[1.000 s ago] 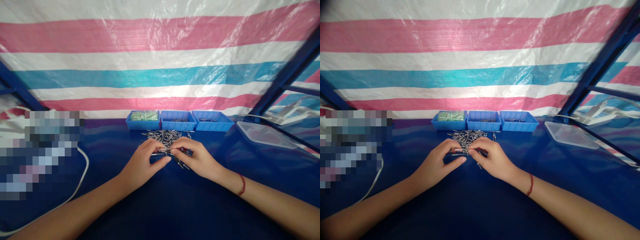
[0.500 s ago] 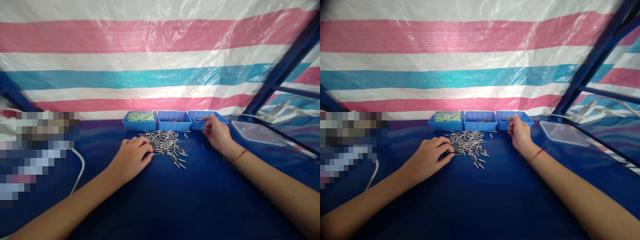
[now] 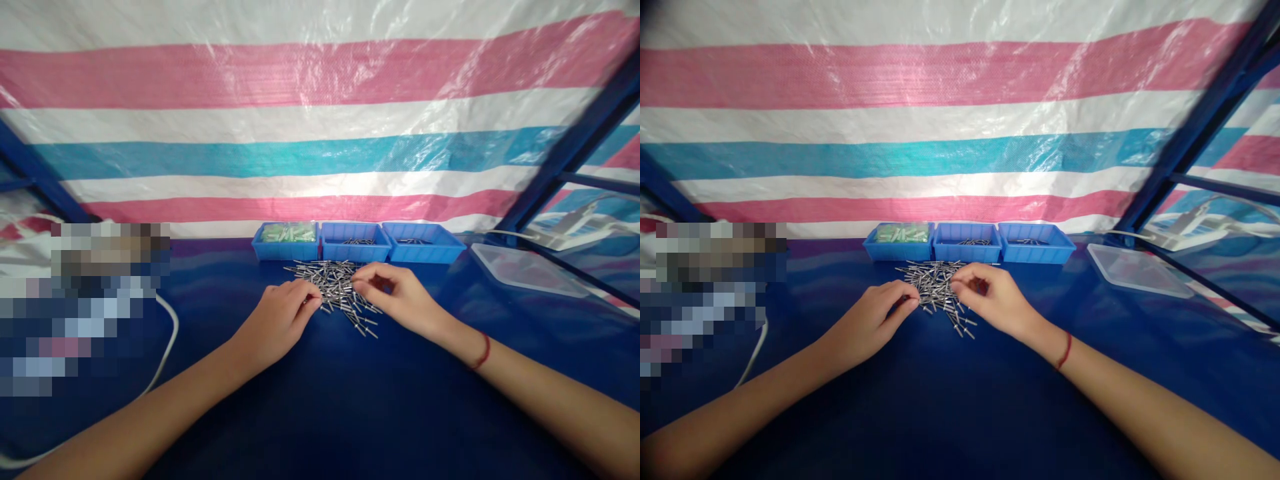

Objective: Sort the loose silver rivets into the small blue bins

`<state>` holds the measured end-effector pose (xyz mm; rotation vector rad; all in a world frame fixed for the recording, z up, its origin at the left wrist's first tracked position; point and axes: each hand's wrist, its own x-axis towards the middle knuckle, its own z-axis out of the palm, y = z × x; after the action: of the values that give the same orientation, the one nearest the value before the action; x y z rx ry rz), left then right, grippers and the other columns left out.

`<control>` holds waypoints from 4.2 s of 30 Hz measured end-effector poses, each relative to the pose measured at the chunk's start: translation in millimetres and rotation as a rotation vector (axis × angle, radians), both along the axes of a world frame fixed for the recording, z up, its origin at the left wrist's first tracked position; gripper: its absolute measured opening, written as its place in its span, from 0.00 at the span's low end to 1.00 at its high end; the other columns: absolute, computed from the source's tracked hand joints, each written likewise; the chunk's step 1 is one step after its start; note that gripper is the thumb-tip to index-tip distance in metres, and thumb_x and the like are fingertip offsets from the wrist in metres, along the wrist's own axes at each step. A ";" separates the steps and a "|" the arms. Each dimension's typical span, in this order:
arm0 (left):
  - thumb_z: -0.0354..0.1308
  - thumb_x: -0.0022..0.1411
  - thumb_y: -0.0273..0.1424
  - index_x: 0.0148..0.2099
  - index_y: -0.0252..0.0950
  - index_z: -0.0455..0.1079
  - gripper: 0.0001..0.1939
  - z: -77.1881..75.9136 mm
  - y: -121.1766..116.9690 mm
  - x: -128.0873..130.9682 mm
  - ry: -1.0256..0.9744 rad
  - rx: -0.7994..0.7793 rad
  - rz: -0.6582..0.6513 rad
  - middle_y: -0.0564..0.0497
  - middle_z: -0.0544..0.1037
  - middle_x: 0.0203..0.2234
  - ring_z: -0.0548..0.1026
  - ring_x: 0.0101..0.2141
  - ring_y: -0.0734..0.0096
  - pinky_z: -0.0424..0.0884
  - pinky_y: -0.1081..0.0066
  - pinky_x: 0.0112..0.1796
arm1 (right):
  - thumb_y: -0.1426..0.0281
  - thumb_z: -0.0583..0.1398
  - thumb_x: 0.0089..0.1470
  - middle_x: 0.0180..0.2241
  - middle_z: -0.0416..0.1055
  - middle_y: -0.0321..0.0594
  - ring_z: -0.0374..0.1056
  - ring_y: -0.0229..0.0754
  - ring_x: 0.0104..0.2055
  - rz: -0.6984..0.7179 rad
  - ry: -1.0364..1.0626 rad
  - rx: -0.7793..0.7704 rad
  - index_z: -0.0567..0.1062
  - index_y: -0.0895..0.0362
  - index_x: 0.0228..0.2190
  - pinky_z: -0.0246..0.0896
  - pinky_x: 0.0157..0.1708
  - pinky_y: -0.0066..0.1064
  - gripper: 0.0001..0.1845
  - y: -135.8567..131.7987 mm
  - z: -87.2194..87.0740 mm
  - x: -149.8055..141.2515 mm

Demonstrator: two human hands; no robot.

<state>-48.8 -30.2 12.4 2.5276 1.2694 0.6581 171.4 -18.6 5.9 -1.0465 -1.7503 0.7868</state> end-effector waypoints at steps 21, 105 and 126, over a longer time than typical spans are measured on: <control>0.53 0.61 0.30 0.42 0.37 0.66 0.06 -2.2 -10.9 7.2 -0.214 -0.052 -0.065 0.53 0.74 0.32 0.72 0.33 0.71 0.66 0.71 0.37 | 0.70 0.61 0.52 0.23 0.70 0.36 0.60 0.32 0.22 0.098 -0.058 0.144 0.75 0.59 0.27 0.55 0.21 0.26 0.05 -18.3 -1.3 -15.4; 0.55 0.62 0.29 0.41 0.38 0.69 0.05 -7.3 -8.3 9.0 -0.327 0.039 -0.040 0.54 0.77 0.34 0.74 0.34 0.73 0.67 0.73 0.38 | 0.72 0.54 0.59 0.34 0.74 0.41 0.68 0.41 0.34 0.158 -0.462 0.498 0.72 0.57 0.37 0.60 0.38 0.35 0.07 -20.9 -6.8 -15.4; 0.57 0.60 0.29 0.36 0.37 0.71 0.03 -6.4 -9.5 9.1 -0.397 -0.038 -0.028 0.56 0.77 0.30 0.73 0.31 0.76 0.67 0.77 0.36 | 0.74 0.56 0.56 0.28 0.72 0.37 0.66 0.38 0.30 0.143 -0.386 0.525 0.71 0.57 0.33 0.60 0.35 0.33 0.04 -20.6 -7.6 -16.9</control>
<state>-39.6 -39.7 6.1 2.2296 1.0900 1.0532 154.5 -39.2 -1.6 -0.7480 -2.2173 0.1789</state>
